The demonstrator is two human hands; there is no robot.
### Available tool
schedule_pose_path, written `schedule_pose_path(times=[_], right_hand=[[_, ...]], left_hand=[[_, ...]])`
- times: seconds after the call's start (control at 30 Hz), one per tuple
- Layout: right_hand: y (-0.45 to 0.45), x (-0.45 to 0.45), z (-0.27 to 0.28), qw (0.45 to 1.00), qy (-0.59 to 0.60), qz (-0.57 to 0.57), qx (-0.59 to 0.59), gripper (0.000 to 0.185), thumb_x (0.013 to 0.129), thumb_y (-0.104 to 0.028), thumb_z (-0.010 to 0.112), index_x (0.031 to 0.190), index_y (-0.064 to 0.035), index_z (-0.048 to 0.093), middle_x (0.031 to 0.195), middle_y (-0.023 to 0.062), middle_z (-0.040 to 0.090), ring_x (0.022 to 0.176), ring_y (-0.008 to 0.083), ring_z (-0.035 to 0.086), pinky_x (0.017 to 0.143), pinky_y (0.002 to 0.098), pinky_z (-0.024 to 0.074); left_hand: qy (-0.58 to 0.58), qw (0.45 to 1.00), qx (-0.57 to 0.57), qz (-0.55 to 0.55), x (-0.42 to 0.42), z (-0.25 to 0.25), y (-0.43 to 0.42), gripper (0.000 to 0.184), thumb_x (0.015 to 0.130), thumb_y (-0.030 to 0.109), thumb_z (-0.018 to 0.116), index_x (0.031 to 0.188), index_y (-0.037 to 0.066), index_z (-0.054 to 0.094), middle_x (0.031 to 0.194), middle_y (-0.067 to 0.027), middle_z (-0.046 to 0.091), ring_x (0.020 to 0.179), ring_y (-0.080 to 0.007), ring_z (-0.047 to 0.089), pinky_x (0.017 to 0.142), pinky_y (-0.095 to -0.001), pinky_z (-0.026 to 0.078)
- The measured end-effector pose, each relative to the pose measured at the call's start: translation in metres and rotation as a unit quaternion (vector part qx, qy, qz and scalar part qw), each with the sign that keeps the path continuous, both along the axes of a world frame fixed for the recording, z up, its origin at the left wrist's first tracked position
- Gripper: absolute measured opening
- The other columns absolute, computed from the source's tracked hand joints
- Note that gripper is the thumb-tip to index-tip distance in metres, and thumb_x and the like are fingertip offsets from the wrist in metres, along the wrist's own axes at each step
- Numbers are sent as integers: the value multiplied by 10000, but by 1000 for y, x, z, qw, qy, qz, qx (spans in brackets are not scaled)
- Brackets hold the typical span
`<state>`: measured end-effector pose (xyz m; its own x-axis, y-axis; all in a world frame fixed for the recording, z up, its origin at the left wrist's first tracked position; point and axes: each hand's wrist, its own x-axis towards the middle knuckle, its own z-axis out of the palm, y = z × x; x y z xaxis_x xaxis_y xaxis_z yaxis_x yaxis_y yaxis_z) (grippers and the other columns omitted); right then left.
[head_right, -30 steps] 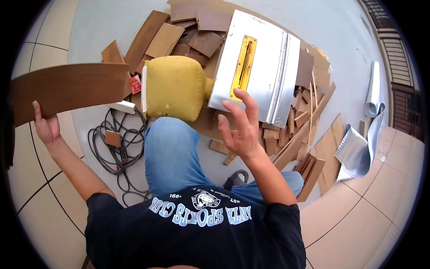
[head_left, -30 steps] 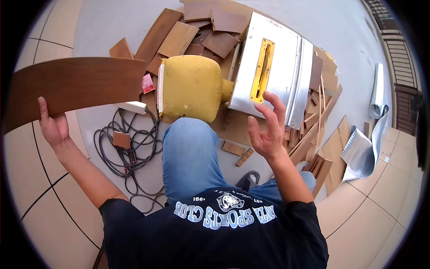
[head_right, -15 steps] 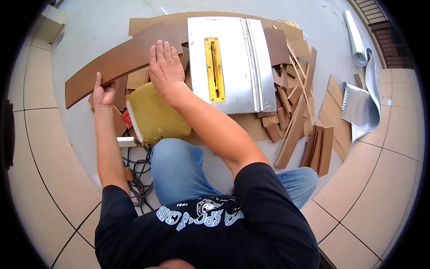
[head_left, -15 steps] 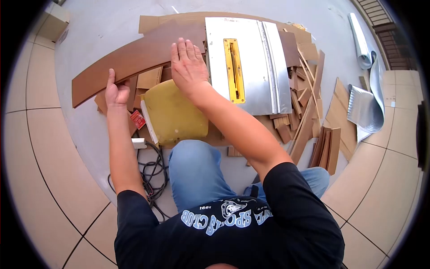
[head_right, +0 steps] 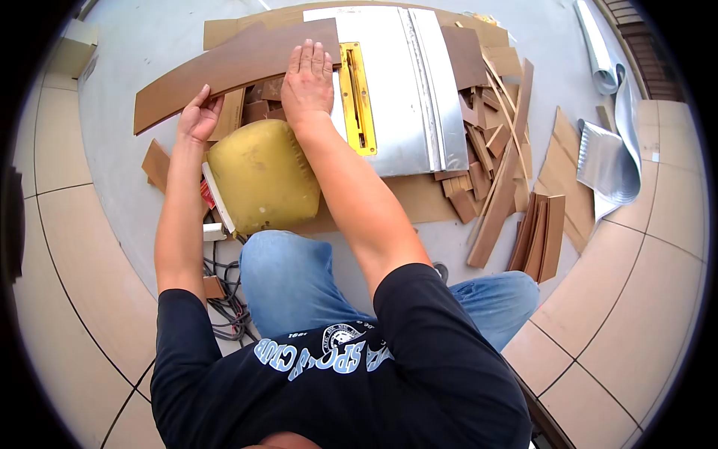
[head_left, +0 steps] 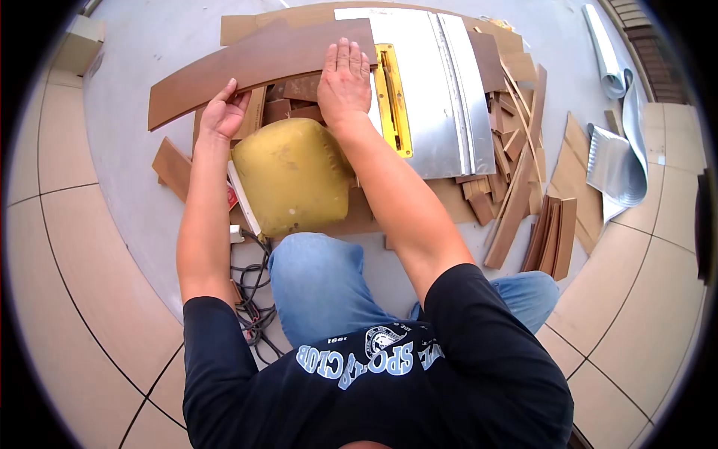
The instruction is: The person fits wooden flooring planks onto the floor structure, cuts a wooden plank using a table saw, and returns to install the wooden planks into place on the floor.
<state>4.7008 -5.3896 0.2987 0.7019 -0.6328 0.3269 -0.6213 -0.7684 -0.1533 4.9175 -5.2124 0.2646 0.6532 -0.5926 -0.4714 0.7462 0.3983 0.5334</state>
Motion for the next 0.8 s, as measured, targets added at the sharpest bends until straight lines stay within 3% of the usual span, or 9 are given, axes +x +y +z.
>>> schedule_pose_path(times=[0.8], right_hand=[[-10, -4, 0, 998, -53, -2, 37, 572, 1047, -193, 393, 1568, 44, 382, 1669, 205, 346, 1575, 362, 265, 1309, 477, 144]], left_hand=[[-65, 995, 64, 27, -15, 10, -8, 203, 1018, 12, 647, 1220, 20, 629, 1249, -114, 688, 1219, -264, 648, 1124, -441, 546]])
